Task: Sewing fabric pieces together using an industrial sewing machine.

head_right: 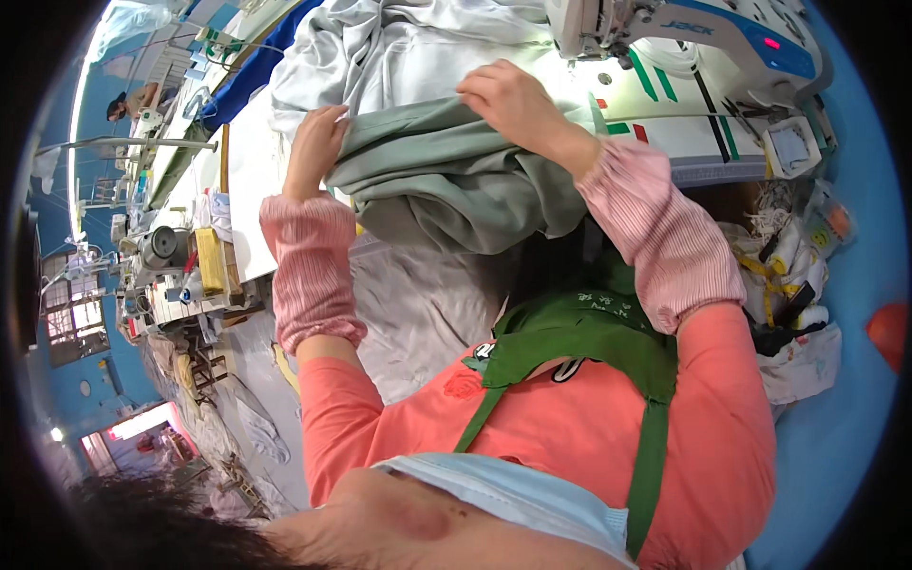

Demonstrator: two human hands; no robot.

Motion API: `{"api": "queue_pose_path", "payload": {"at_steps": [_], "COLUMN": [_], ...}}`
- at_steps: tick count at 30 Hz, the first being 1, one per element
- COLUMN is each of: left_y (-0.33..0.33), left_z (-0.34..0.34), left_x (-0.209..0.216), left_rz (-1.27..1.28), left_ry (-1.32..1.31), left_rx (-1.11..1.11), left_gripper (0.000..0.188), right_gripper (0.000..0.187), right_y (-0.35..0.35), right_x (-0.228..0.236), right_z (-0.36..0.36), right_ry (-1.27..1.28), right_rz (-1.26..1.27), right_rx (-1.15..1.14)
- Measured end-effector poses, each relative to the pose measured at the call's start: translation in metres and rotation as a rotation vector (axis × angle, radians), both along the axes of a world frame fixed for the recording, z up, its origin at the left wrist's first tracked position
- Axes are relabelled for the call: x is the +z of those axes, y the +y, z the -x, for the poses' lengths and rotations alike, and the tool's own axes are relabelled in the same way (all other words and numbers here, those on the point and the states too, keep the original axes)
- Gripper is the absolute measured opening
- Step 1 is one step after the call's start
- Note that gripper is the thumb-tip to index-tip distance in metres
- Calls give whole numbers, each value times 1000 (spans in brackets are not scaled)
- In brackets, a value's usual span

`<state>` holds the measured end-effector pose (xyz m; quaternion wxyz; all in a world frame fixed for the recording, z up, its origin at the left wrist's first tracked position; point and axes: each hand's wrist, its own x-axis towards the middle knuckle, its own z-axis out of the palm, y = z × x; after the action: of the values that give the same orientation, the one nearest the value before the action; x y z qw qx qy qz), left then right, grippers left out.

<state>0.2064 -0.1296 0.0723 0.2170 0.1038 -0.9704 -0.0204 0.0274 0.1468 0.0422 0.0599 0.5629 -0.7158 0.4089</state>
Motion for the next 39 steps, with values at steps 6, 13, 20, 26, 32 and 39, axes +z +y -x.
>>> {"api": "queue_pose_path", "payload": {"at_steps": [6, 13, 20, 26, 32, 39], "left_y": [-27, -46, -44, 28, 108, 117], "left_z": [22, -14, -17, 23, 51, 51], "left_x": [12, 17, 16, 21, 22, 39], "left_rz": [-307, -377, -434, -475, -367, -421], "left_ry": [-561, -495, -341, -185, -9, -29], "left_rx": [143, 4, -54, -406, -636, -568], "left_gripper": [31, 25, 19, 12, 10, 7], "right_gripper": [25, 21, 13, 15, 16, 16], "right_y": [-100, -88, -16, 17, 27, 50], "right_x": [-24, -4, 45, 54, 54, 52], "right_z": [4, 8, 4, 4, -1, -4], "right_ry": [-31, -67, 21, -86, -105, -154], "right_rz": [-184, -300, -156, -174, -179, -116], "right_rx": [145, 357, 269, 252, 195, 163]}}
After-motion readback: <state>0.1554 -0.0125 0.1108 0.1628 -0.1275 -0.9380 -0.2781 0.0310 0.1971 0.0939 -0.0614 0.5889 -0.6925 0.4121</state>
